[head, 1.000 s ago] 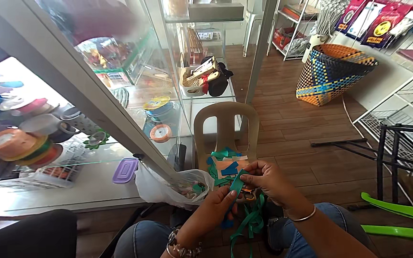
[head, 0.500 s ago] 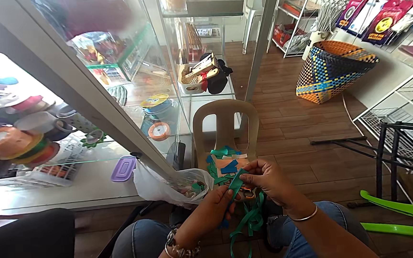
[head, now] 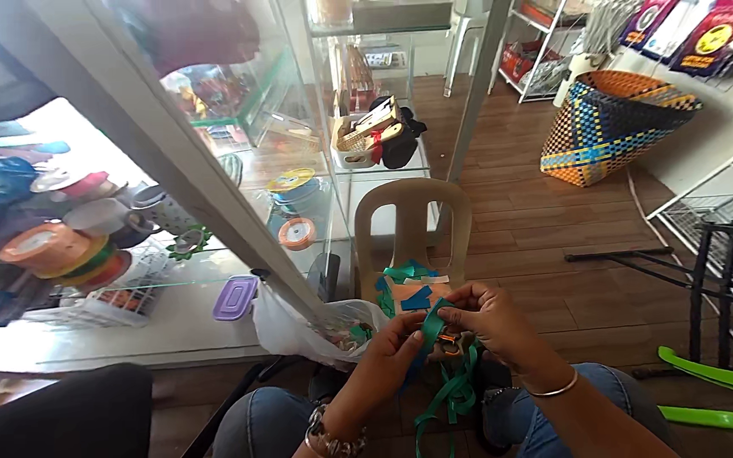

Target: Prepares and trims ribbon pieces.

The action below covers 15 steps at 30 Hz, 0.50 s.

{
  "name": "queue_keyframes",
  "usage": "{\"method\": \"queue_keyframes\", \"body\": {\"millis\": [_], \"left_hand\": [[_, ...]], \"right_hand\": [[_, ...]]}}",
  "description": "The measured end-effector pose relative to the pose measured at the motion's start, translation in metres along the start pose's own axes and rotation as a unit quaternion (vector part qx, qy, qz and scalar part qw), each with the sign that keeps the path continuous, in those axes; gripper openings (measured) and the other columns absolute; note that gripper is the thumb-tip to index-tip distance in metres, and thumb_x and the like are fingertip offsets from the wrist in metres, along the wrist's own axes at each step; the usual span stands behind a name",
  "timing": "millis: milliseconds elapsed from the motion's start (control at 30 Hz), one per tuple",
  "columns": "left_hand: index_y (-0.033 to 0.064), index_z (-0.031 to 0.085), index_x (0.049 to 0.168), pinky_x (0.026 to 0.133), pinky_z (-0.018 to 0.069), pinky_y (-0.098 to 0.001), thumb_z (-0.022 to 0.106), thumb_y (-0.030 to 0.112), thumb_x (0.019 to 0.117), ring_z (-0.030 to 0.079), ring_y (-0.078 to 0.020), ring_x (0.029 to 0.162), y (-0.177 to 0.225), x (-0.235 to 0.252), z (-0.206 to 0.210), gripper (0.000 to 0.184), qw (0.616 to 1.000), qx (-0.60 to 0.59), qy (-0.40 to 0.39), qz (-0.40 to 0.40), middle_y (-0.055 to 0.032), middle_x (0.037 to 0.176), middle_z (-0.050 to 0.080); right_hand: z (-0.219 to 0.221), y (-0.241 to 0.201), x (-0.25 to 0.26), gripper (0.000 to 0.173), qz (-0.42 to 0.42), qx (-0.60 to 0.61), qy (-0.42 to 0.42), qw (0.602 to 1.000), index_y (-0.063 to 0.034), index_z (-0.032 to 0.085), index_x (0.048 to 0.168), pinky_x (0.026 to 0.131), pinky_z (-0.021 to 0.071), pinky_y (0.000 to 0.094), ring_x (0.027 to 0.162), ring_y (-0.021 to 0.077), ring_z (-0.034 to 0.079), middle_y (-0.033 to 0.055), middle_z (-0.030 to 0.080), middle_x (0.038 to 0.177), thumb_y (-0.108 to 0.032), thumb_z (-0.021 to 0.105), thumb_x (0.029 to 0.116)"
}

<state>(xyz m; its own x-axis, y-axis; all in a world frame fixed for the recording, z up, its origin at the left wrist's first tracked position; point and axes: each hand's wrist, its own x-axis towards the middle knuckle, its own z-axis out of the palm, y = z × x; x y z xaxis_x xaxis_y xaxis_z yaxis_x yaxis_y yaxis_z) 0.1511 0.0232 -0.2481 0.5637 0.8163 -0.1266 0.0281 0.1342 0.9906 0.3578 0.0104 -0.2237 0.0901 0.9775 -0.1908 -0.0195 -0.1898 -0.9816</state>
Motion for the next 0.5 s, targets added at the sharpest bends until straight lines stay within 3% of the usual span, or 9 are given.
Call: {"method": "queue_keyframes", "body": {"millis": [133, 267, 333, 500], "left_hand": [[0.0027, 0.04, 0.148, 0.082, 0.0625, -0.0334, 0.055, -0.002, 0.0988, 0.073, -0.0165, 0.095, -0.004, 0.0001, 0.0041, 0.052, 0.998, 0.029, 0.01, 0.052, -0.0067, 0.118, 0.07], [0.0054, 0.04, 0.149, 0.082, 0.0629, -0.0343, 0.057, -0.007, 0.0958, 0.073, -0.0184, 0.092, -0.0059, 0.0013, 0.0032, 0.057, 0.998, 0.031, 0.015, 0.062, -0.0075, 0.117, 0.071], [0.0043, 0.044, 0.144, 0.083, 0.0624, -0.0332, 0.057, -0.007, 0.0959, 0.073, -0.0169, 0.092, -0.0063, 0.0017, 0.0017, 0.051, 0.997, 0.037, 0.01, 0.069, -0.0064, 0.116, 0.071], [0.0044, 0.063, 0.117, 0.08, 0.0616, -0.0268, 0.057, 0.001, 0.0994, 0.072, -0.0095, 0.086, -0.0034, -0.0011, -0.0016, 0.019, 0.994, 0.104, 0.003, 0.041, -0.0012, 0.101, 0.072]], "right_hand": [[-0.0025, 0.0019, 0.0018, 0.021, -0.01, 0.007, -0.005, 1.0, 0.0013, 0.067, 0.103, 0.069, 0.0627, 0.026, 0.072, 0.0114, 0.072, 0.0062, 0.072, 0.086, -0.001, 0.078, 0.086], [-0.0046, 0.0001, 0.0019, 0.021, -0.006, 0.006, -0.009, 1.0, 0.001, 0.066, 0.103, 0.068, 0.0625, 0.0255, 0.072, 0.0109, 0.072, 0.0054, 0.072, 0.086, -0.001, 0.079, 0.086], [-0.0048, -0.0004, 0.002, 0.021, -0.01, 0.009, -0.01, 1.0, 0.0011, 0.066, 0.103, 0.069, 0.0626, 0.0254, 0.072, 0.0108, 0.072, 0.0058, 0.072, 0.086, -0.001, 0.079, 0.0858], [-0.0046, 0.0003, 0.0014, 0.021, -0.011, 0.003, -0.007, 1.0, 0.0008, 0.067, 0.103, 0.068, 0.0623, 0.0239, 0.071, 0.0105, 0.072, 0.0057, 0.073, 0.086, 0.0, 0.079, 0.0858]]}}
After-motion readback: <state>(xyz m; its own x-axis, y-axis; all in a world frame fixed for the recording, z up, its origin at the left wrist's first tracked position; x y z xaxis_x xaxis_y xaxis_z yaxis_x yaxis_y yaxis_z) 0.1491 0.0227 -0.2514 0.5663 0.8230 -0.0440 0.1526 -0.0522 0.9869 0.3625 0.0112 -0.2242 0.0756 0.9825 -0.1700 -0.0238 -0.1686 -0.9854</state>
